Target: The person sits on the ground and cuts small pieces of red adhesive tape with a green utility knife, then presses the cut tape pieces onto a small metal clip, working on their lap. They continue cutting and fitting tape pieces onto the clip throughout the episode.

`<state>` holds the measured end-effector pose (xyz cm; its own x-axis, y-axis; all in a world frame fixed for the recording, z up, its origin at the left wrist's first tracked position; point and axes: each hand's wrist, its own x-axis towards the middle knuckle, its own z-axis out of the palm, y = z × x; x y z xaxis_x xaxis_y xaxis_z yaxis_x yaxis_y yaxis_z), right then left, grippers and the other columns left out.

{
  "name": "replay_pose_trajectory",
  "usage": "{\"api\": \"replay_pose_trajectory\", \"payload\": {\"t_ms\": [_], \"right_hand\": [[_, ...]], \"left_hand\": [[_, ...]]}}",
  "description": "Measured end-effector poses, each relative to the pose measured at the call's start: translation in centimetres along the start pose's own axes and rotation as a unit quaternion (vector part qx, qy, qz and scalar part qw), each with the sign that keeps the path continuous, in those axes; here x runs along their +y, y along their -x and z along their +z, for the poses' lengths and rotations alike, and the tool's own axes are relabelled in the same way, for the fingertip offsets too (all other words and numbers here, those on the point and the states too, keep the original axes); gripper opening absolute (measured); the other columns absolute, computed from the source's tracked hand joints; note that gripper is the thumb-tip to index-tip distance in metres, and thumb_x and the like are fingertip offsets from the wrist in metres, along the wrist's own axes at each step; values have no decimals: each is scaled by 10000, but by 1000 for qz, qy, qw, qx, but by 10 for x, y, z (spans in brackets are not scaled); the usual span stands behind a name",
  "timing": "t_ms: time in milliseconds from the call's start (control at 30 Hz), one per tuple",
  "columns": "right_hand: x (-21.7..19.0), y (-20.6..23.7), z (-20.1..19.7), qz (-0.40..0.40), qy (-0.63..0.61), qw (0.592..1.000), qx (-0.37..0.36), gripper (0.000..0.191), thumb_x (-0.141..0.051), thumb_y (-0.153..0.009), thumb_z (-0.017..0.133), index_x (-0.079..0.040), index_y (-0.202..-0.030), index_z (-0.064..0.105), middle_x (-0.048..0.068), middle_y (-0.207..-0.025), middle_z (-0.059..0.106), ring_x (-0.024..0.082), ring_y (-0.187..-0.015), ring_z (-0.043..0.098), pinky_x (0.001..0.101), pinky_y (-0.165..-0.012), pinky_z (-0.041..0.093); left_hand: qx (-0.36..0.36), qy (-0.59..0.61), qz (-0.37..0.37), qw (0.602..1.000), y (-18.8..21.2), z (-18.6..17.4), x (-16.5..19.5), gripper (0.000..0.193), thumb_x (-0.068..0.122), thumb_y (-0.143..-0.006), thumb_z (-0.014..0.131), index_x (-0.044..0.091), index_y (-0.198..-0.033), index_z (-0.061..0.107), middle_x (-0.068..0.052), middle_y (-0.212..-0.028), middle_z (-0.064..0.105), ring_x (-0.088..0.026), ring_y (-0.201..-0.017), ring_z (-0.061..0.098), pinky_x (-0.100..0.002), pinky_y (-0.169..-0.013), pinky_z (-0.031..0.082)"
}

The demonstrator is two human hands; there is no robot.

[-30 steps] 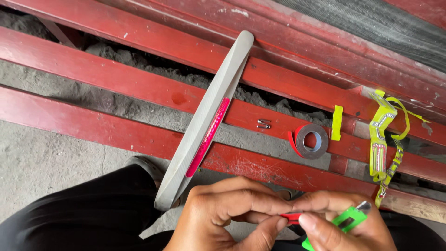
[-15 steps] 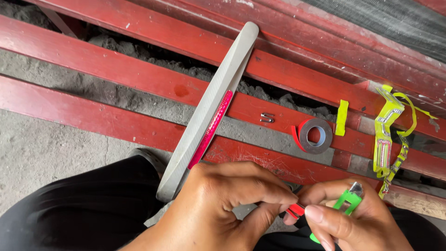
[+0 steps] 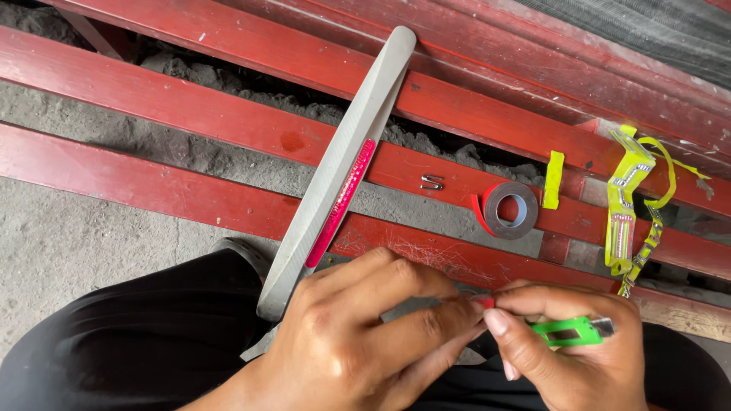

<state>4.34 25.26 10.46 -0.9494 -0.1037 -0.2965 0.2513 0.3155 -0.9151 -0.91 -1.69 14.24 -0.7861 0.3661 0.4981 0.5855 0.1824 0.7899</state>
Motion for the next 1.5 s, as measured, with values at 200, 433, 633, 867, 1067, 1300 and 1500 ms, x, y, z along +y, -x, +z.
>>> {"api": "replay_pose_trajectory", "payload": {"t_ms": [200,433,633,867,1067,1300,1500], "right_hand": [[-15,2,8,-52,59,996,43,104,-34,-876,780,42,-933,819,79,-729,728,87,-545,674,215,-486,532],[-26,2,12,-49,57,995,65,82,-24,-875,774,36,-895,826,89,-751,738,89,-545,653,214,-470,531],[-31,3,12,-78,39,995,53,64,0,-876,755,43,-867,802,100,-783,735,87,-540,676,208,-479,519],[-29,3,10,-82,26,995,49,71,0,-885,755,57,-865,793,112,-763,723,94,-530,677,218,-471,518],[-24,6,8,-64,-5,997,49,96,-14,-893,751,71,-929,780,127,-771,729,105,-532,675,229,-464,540],[-21,7,4,-41,2,999,26,98,2,-896,740,80,-949,768,147,-823,741,119,-537,675,239,-458,550],[-24,4,0,-50,24,998,2,88,-17,-918,721,63,-933,756,136,-834,738,106,-537,685,251,-488,539]], "left_hand": [[18,-68,13,997,0,9,0,246,74,-750,899,53,-963,777,-37,-921,691,-177,-759,685,-306,-610,564],[52,-31,-14,998,-1,22,2,220,38,-744,881,41,-936,772,-57,-887,707,-187,-752,719,-297,-630,590],[27,107,-133,985,3,26,5,131,5,-870,828,44,-972,754,-56,-926,714,-173,-823,771,-274,-703,639],[-4,138,-151,979,-1,24,8,110,16,-951,796,75,-1015,729,-48,-1015,704,-149,-907,769,-248,-743,643],[-14,168,-182,969,-2,21,10,108,0,-881,774,24,-940,687,-68,-932,706,-155,-843,751,-259,-692,616],[-60,177,-246,951,4,24,3,65,112,-973,750,73,-997,704,-20,-970,729,-89,-805,737,-200,-585,564],[-82,212,-309,924,3,26,1,88,135,-965,727,60,-976,684,-25,-936,706,-80,-727,715,-187,-514,547]]}}
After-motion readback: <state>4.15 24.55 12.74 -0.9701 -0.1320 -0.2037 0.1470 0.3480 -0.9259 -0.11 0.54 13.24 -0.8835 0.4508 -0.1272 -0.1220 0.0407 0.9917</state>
